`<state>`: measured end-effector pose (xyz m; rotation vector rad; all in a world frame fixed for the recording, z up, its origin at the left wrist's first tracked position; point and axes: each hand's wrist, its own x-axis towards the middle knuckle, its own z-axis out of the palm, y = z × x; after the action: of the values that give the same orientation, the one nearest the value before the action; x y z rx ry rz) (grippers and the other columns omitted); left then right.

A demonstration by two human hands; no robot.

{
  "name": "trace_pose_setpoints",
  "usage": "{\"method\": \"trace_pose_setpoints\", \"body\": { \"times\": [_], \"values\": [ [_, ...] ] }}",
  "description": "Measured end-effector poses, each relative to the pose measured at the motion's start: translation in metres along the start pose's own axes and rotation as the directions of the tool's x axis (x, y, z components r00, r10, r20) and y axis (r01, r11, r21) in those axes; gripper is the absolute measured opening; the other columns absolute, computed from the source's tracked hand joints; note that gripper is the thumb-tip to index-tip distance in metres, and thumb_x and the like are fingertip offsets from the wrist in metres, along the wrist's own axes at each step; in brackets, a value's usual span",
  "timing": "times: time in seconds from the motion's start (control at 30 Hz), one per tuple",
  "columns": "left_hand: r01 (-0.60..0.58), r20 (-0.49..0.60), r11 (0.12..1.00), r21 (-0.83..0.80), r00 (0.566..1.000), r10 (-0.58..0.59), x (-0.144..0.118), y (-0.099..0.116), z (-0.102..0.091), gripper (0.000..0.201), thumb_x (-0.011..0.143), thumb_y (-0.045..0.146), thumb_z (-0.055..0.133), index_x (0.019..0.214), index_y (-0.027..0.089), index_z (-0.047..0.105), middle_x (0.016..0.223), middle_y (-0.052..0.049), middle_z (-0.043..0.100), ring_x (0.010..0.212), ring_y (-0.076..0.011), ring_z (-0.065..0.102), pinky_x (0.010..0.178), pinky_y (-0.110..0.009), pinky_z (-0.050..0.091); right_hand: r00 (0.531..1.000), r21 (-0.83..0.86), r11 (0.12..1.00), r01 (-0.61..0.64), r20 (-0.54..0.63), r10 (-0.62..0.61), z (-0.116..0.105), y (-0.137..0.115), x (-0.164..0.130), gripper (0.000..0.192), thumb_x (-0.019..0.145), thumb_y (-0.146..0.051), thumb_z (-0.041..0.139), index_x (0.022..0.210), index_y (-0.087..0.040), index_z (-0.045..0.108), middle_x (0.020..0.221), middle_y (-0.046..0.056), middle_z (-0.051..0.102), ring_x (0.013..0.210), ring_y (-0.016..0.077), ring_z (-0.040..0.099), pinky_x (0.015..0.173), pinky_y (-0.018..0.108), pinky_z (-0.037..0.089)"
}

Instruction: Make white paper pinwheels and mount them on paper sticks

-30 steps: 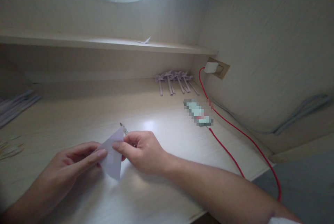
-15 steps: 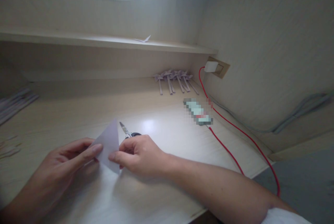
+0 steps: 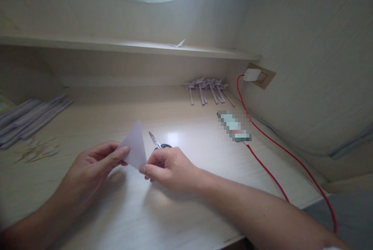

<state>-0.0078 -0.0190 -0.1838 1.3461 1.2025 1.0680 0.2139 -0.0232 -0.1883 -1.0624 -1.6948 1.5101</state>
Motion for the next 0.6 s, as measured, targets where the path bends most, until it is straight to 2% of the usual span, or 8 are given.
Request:
{"method": "trace_pose_setpoints", "body": {
  "times": [0.13, 0.3, 0.6],
  "values": [
    [0.009, 0.034, 1.0, 0.008, 0.999, -0.01, -0.002, 0.003, 0.003, 0.032, 0.086, 0.051, 0.077, 0.075, 0.021, 0.077, 0.075, -0.002, 0.072, 0.075, -0.0187, 0.062, 0.072, -0.027, 0.047, 1.0, 0.009, 1.0, 0.03, -0.007, -0.03, -0.002, -0.002, 0.0, 0.022, 0.088, -0.033, 0.077, 0.076, -0.016, 0.074, 0.071, 0.003, 0.071, 0.065, 0.0135, 0.062, 0.063, 0.026, 0.046],
    [0.023, 0.179, 0.999, 0.042, 0.983, -0.03, -0.006, 0.006, 0.01, 0.034, 0.086, 0.051, 0.075, 0.075, 0.019, 0.077, 0.074, -0.004, 0.071, 0.072, -0.0183, 0.06, 0.068, -0.027, 0.045, 0.984, 0.042, 0.988, 0.149, -0.106, -0.144, -0.006, -0.002, 0.001, 0.032, 0.094, -0.041, 0.07, 0.073, -0.017, 0.07, 0.071, 0.001, 0.068, 0.065, 0.0131, 0.062, 0.064, 0.027, 0.05],
    [0.051, 0.283, 0.996, 0.074, 0.957, -0.07, -0.003, -0.003, 0.007, 0.039, 0.088, 0.054, 0.074, 0.075, 0.018, 0.074, 0.072, -0.001, 0.064, 0.069, -0.0152, 0.053, 0.063, -0.024, 0.04, 0.974, 0.114, 0.977, 0.179, -0.158, -0.16, -0.009, -0.003, 0.004, 0.035, 0.095, -0.043, 0.07, 0.073, -0.016, 0.068, 0.068, 0.001, 0.067, 0.064, 0.0126, 0.065, 0.062, 0.025, 0.052]
  ]
}}
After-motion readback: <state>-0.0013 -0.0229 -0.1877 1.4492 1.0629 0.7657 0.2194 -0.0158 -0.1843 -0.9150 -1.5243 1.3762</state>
